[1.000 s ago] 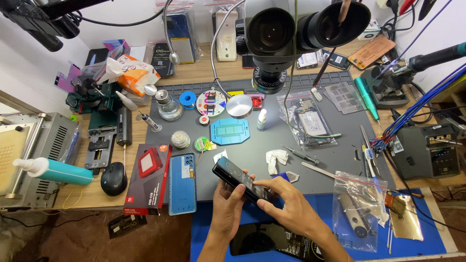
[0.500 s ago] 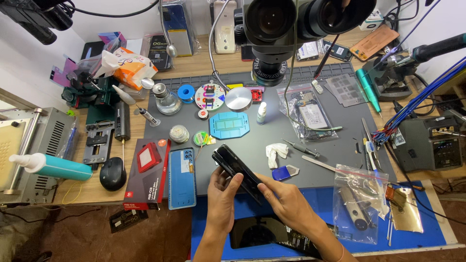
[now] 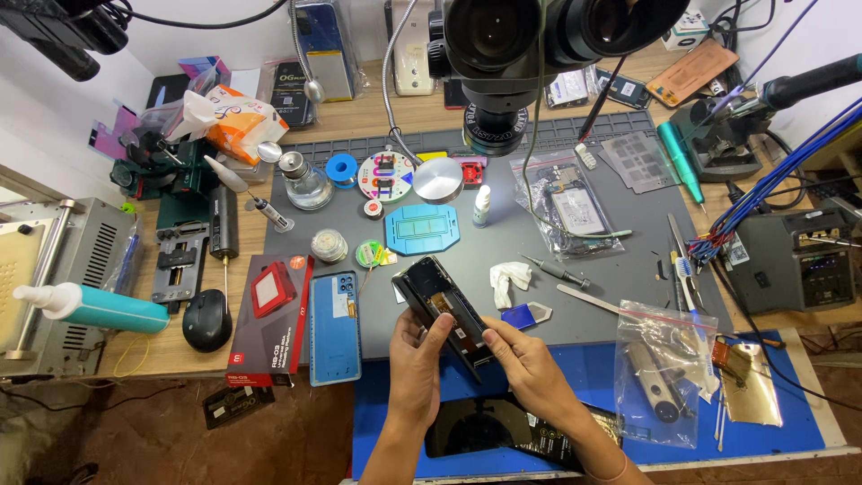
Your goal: The person uses a blue plastic prying tool to separate the back cover of a black smartphone from its frame. They carefully work the tool along the edges of the device to release the adhesive seal. After detaching the cover, the person lifts it off to reveal the internal components, including the battery and circuitry.
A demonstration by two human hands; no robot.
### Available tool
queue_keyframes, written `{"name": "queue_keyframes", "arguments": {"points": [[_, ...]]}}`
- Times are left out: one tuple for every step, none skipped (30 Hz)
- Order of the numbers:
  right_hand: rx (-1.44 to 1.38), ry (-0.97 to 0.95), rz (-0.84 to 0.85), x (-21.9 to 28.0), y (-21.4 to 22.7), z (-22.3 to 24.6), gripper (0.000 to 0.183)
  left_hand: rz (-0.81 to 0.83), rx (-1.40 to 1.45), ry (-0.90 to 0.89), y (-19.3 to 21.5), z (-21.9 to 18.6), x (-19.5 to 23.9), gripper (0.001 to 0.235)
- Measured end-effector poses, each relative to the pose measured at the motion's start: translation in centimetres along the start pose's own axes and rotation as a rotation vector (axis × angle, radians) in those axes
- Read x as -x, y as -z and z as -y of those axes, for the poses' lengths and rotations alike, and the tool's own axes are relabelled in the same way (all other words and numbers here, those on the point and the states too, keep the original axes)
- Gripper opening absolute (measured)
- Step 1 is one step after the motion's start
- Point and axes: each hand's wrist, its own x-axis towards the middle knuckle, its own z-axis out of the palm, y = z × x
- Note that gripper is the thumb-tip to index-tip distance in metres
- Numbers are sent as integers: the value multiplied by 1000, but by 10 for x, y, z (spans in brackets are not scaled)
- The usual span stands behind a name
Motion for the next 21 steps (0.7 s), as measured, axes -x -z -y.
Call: {"name": "queue_keyframes", "arguments": {"points": [[-1, -1, 0, 0, 0, 0, 46, 0, -1, 1, 0, -1, 0, 56], [-25, -13, 6, 0, 0, -1, 46, -3, 19, 23, -1, -1, 0, 59], [-50, -25, 12, 0, 0, -1, 45, -6, 38, 45, -1, -2, 0, 63], [-51, -27, 12, 0, 0, 2, 45, -7, 37, 47, -2, -2, 0, 63], [-81, -41, 6, -1, 1, 5, 43, -4, 34, 42, -2, -3, 0, 62], [-111, -56, 0, -1, 1, 8, 42, -2, 32, 37, -3, -3, 1, 61], [-111, -57, 1, -2, 1, 5, 42, -3, 31, 38, -2, -2, -1, 61], [-121, -58, -1, -2, 2, 3, 41, 2, 35, 35, -2, -1, -2, 59], [-132, -61, -3, -3, 2, 0, 41, 5, 38, 33, -1, 0, -3, 57], [-133, -63, -3, -2, 3, 3, 41, 4, 37, 35, -3, -2, -1, 57], [-109, -103, 11, -1, 5, 6, 42, -8, 18, 51, -5, -5, 1, 58], [-86, -143, 25, -1, 7, 10, 44, -20, -1, 66, -7, -8, 3, 60], [-87, -145, 25, -2, 9, 10, 44, -21, -2, 68, -8, -9, 4, 60], [-92, -135, 49, -3, 11, 11, 44, -21, -8, 75, -8, -10, 4, 62], [-96, -125, 72, -3, 12, 11, 45, -21, -13, 81, -9, -11, 5, 64], [-96, -127, 73, -4, 13, 8, 45, -21, -14, 83, -9, -11, 5, 64], [-94, -103, 89, -5, 15, 6, 45, -24, -34, 77, -9, -11, 5, 64], [-93, -79, 106, -6, 16, 3, 46, -27, -54, 72, -10, -11, 5, 65], [-93, -81, 107, -5, 17, 3, 46, -28, -55, 74, -9, -10, 4, 65], [-40, -93, 100, -5, 19, 3, 45, -25, -58, 60, -8, -9, 4, 64], [13, -105, 92, -5, 20, 3, 45, -22, -60, 45, -7, -8, 3, 64]]}}
